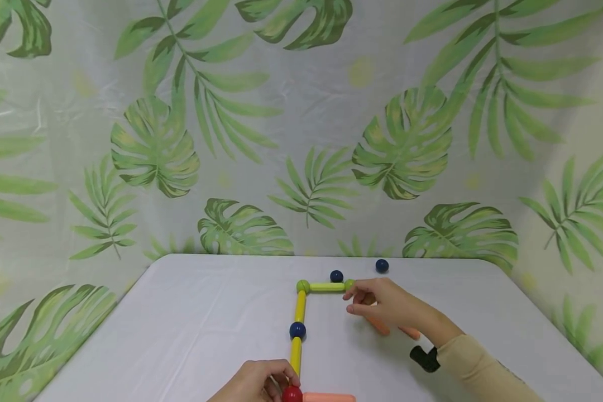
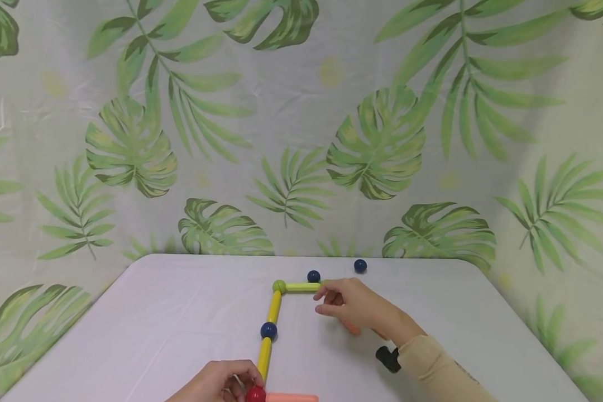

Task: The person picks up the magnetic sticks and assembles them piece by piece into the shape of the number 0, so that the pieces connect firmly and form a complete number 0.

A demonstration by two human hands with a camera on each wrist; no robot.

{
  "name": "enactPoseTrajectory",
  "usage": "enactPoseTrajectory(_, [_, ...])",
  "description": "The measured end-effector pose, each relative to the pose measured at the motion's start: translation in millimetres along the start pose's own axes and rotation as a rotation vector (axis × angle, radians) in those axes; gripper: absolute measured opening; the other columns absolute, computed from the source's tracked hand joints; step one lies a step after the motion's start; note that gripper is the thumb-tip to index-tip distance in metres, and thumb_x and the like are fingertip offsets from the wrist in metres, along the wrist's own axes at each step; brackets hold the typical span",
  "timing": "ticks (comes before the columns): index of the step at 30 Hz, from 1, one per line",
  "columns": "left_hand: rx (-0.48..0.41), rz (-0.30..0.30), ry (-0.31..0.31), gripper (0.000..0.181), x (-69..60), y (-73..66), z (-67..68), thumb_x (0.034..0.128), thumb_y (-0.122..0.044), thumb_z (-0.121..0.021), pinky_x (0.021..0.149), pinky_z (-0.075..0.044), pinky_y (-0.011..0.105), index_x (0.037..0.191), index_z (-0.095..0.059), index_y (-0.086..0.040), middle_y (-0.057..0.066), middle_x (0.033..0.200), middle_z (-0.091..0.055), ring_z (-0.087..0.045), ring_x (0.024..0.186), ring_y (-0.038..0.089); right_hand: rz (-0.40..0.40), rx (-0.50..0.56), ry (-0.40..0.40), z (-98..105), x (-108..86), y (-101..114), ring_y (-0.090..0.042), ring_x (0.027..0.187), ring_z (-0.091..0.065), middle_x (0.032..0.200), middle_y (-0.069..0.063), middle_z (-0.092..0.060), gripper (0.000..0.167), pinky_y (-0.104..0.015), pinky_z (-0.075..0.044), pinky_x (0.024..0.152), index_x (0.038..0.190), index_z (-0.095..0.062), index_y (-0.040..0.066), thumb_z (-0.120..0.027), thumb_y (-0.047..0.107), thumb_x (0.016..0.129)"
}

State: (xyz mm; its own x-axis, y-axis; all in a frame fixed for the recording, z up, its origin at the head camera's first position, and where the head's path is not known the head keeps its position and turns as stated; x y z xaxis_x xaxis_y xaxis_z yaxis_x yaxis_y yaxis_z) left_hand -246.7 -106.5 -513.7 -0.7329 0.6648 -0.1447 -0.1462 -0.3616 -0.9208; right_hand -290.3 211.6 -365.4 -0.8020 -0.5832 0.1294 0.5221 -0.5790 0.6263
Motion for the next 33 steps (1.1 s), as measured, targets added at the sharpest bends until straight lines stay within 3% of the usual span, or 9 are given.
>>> enactPoseTrajectory(7, [-0.015, -0.009, 0.003, 0.029, -0.6, -0.4, -0.2, 0.0861, -0.017, -0.091, 0.072, -0.061, 0.023, 0.109, -0.076, -0.026, -0.003, 0.097, -0.076, -0.072, 0.079, 0.015, -0.061, -0.094, -0.087, 12, 37.2, -23, -0.010, 0.083, -0.068, 0.097, 0.000, -0.074, 0.029, -0.026, -0.057, 0.077, 0.126, -0.071, 0.004, -0.073, 0.023, 0.104])
enactPoseTrajectory(12, [-0.025, -0.013, 0.003, 0.029, -1.4, -0.9, -0.5, 0.0863, -0.017, -0.091, 0.073, -0.062, 0.024, 0.109, -0.076, -0.026, -0.003, 0.098, -0.076, -0.072, 0.079, 0.015, -0.169, -0.147, -0.086, 11, 62.2, -33, -0.014, 0.087, -0.068, 0.099, -0.002, -0.074, 0.032, -0.034, -0.058, 0.079, 0.132, -0.068, 0.004, -0.071, 0.023, 0.106])
enactPoseTrajectory(17, [-0.031, -0.025, 0.011, 0.029, -1.2, -0.2, 0.2, 0.0865, -0.018, -0.091, 0.073, -0.062, 0.023, 0.110, -0.076, -0.026, -0.004, 0.099, -0.076, -0.072, 0.079, 0.013, -0.261, -0.175, -0.079, 9, 80.1, -45, -0.016, 0.086, -0.065, 0.101, -0.004, -0.072, 0.035, -0.034, -0.055, 0.075, 0.137, -0.067, 0.008, -0.069, 0.025, 0.106])
enactPoseTrajectory(21, [-0.034, -0.027, 0.018, 0.029, -0.6, 0.3, 0.5, 0.0871, -0.019, -0.091, 0.073, -0.062, 0.023, 0.111, -0.076, -0.026, -0.005, 0.099, -0.076, -0.071, 0.078, 0.012, -0.285, -0.172, -0.070, 6, 90.2, -52, -0.018, 0.083, -0.064, 0.102, -0.008, -0.071, 0.037, -0.033, -0.053, 0.072, 0.139, -0.065, 0.005, -0.069, 0.023, 0.107])
enactPoseTrajectory(33, [-0.044, -0.036, 0.022, 0.029, 0.1, 3.0, 0.2, 0.0873, -0.016, -0.090, 0.072, -0.061, 0.022, 0.111, -0.076, -0.026, -0.004, 0.098, -0.077, -0.071, 0.078, 0.011, -0.302, -0.235, -0.053, -7, 101.7, -60, -0.021, 0.093, -0.068, 0.109, -0.014, -0.075, 0.034, -0.037, -0.056, 0.078, 0.134, -0.069, 0.005, -0.069, 0.024, 0.106])
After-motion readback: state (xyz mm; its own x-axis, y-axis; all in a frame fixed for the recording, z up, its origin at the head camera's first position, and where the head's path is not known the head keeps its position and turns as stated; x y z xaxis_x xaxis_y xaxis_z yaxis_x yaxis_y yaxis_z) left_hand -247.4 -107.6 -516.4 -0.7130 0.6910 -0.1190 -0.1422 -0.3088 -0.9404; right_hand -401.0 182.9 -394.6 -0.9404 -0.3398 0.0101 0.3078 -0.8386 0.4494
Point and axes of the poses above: each hand's wrist, its own x-axis towards the middle knuckle, its own z-axis out of the back of the hand, y = z × x, the point moved 3 cm from there along x, towards the middle knuckle
